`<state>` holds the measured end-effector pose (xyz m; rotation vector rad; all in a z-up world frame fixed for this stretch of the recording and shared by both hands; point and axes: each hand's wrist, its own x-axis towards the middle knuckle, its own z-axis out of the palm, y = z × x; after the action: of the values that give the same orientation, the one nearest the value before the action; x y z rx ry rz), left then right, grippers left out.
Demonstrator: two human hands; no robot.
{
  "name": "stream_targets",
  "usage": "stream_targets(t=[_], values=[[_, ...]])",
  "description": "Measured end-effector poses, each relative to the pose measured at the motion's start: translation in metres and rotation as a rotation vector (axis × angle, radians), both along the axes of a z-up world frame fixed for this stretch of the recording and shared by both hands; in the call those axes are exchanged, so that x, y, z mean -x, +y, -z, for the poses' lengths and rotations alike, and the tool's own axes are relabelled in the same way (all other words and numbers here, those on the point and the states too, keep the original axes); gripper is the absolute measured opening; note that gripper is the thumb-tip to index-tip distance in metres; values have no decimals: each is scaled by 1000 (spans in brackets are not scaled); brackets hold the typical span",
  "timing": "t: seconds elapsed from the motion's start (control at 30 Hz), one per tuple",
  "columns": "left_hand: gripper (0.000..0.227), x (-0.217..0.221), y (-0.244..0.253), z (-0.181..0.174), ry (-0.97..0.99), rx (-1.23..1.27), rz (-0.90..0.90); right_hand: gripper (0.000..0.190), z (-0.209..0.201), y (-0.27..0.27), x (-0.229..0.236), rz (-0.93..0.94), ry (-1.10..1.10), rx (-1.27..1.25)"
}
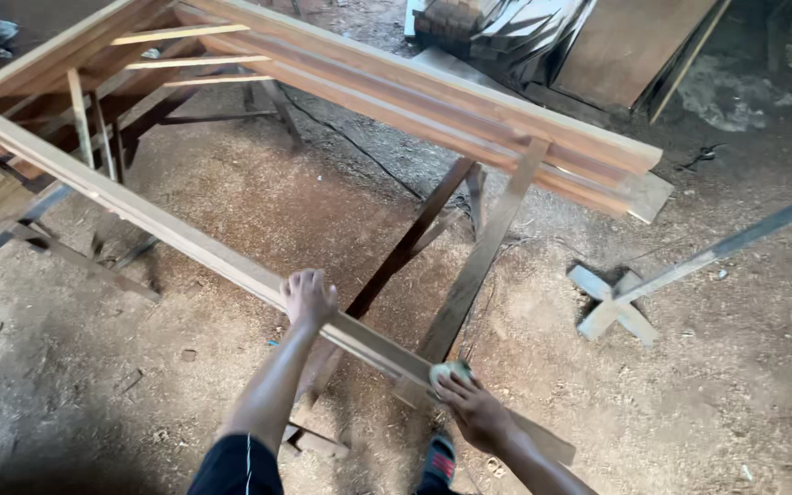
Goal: The person sands the surface of a large wooden frame using a small piece of sandpaper held by hand.
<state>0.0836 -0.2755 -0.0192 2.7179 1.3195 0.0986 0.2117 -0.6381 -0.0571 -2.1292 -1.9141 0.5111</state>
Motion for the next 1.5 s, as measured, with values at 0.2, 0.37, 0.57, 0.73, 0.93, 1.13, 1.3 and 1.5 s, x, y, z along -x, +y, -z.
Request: stream_targets(t=[0.2, 0.37, 0.57, 0.73, 0.93, 1.13, 1.3, 1.5], values=[[36, -54, -106, 15, -470, -13, 74, 41, 1, -30, -41, -161, 14, -39], [28, -64, -116, 14, -280, 189, -63, 40, 11, 34, -29, -259, -28, -67], [24, -66, -120, 12, -229, 200, -100, 40, 8, 61, -16, -157, 38, -47], [22, -64, -122, 10, -229, 201, -85, 47, 3, -21, -41, -123, 74, 30], [21, -59, -126, 2, -188, 203, 7, 44, 21, -17, -33, -163, -145, 15], [26, -53, -140, 10, -149, 110, 91, 44, 21, 32, -5, -8, -111, 105], [38, -47, -177, 14, -198, 221, 189, 51, 34, -60, -45, -53, -111, 113], [50, -41, -201, 25, -63, 305, 324, 47, 61, -68, -46, -1, -210, -27]])
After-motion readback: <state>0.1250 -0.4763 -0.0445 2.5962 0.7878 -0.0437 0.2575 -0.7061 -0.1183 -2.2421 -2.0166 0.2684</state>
